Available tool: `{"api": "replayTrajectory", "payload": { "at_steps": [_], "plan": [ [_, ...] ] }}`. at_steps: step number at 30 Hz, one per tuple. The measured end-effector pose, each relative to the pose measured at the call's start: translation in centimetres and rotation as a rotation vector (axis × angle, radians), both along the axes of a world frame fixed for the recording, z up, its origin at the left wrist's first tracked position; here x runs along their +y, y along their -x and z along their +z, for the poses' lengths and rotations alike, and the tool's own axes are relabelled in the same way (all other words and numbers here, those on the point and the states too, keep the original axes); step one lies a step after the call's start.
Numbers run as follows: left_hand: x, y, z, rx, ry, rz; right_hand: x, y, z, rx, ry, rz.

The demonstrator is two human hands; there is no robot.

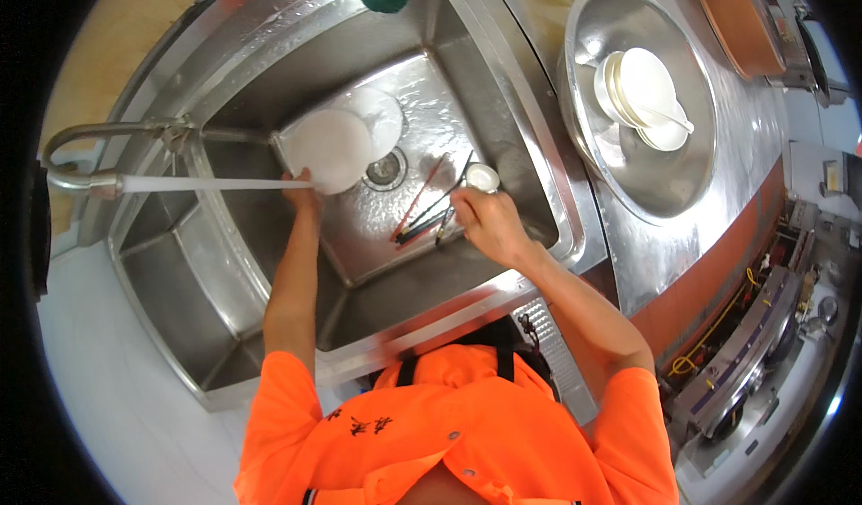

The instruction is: The person washes various dishes in a double-basin stainless steel sink using running water and a green scrubbing cloth. They clean a large metal bowl, several white bowls, plates, and spoons, rinsing each item and placing them into a larger metal basin on the counter to the right.

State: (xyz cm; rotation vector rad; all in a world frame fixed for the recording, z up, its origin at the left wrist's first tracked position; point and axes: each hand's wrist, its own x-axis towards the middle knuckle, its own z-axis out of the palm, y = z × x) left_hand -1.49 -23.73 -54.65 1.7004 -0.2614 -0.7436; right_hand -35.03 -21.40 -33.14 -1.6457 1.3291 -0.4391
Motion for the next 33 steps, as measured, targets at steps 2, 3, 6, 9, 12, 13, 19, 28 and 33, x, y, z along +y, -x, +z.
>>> {"api": "replayTrajectory", "payload": {
  "at_steps": [2, 3, 6, 9, 12, 13, 19, 28, 33],
  "plan": [
    [0.3, 0.9, 3.1, 0.224, 0.072, 0.128, -2.4, -2.7, -1.9, 0.102, 0.004, -0.070],
    [0.9, 1.0, 4.0, 0.222, 0.084, 0.095, -3.5, -4.4, -3.5, 0.046, 0.008, -0.073],
    [2.9, 0.9, 6.6, 0.243, 0.111, 0.017, -6.5, -10.0, -6.7, -0.205, -0.326, -0.155],
    [4.1, 2.0, 9.9, 0.296, 0.112, -0.041, -7.5, -13.4, -8.0, -0.582, -0.709, -0.268],
    [5.4, 0.7, 10.4, 0.019, -0.066, -0.231, -5.8, -15.7, -6.4, -0.764, -0.892, -0.411],
    [5.2, 0.7, 11.2, -0.337, -0.170, -0.352, -4.9, -15.9, -5.4, -0.795, -0.928, -0.491],
    [1.9, 4.6, 14.9, -1.287, -0.189, -0.838, -0.5, -18.7, -9.4, -1.117, -1.001, -0.555],
    [8.1, 4.1, 19.0, -1.099, -0.121, -0.954, -3.4, -15.4, -9.2, -1.156, -0.880, -0.594],
    [6.4, 4.4, 17.4, -0.427, -0.029, -0.289, -3.1, -15.2, -7.5, -0.999, -0.830, -0.629]
  ]
}}
